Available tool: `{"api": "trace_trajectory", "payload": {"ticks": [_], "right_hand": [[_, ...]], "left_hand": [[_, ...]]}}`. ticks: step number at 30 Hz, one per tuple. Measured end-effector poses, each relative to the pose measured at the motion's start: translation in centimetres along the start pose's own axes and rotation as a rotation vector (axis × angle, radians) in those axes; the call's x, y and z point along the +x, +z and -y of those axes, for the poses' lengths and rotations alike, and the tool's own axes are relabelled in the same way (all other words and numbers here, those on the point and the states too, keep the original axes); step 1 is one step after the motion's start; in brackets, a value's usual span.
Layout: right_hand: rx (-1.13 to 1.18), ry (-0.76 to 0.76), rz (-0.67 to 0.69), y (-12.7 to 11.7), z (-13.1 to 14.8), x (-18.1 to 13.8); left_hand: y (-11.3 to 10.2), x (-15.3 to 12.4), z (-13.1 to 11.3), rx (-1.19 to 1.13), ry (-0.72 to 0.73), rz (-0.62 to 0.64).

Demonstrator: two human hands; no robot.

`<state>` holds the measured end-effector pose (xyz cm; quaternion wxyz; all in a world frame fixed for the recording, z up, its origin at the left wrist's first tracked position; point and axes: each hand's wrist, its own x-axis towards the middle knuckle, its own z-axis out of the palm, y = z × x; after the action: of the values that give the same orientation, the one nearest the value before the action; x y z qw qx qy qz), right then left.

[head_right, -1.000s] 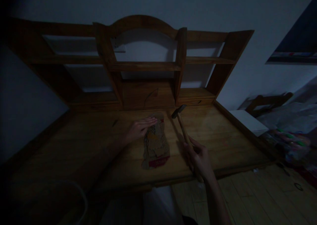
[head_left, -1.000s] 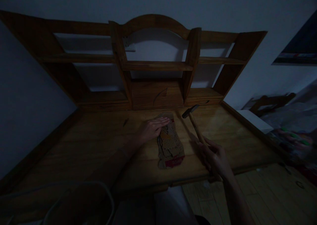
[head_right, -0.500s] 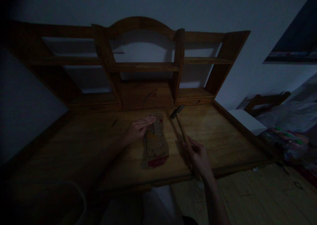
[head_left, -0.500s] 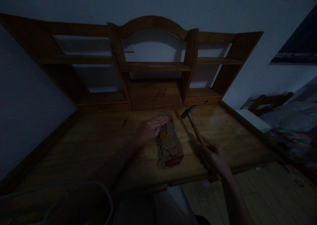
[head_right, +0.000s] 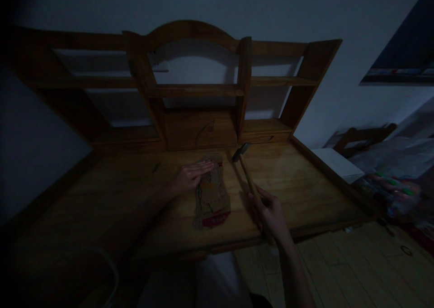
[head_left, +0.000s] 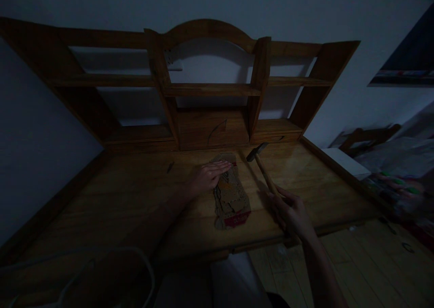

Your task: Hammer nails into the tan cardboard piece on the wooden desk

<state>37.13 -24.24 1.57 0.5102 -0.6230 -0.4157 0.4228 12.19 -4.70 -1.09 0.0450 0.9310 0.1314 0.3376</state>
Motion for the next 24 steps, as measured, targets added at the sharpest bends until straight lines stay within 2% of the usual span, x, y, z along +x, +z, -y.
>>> {"api": "trace_trajectory", "payload": {"ticks": [4, 9, 18, 24], "right_hand": [[0.010, 0.017, -0.015, 0.1, -0.1, 0.1], [-0.024, -0.008, -0.048, 0.0, -0.8, 0.4], [-0.023, 0.023, 0.000, -0.1, -0.5, 0.4], [-0.028, 0.000, -0.052, -0.2, -1.7, 0.8]], "left_hand": [[-0.4, 0.1, -0.7, 0.011, 0.013, -0.035], [-0.3, 0.1, -1.4, -0.045, 0.063, -0.010], [0.0, 0.3, -1.5, -0.120, 0.026, -0.024], [-0.4, 0.2, -2.0, -0.097, 0.051, -0.026]]}}
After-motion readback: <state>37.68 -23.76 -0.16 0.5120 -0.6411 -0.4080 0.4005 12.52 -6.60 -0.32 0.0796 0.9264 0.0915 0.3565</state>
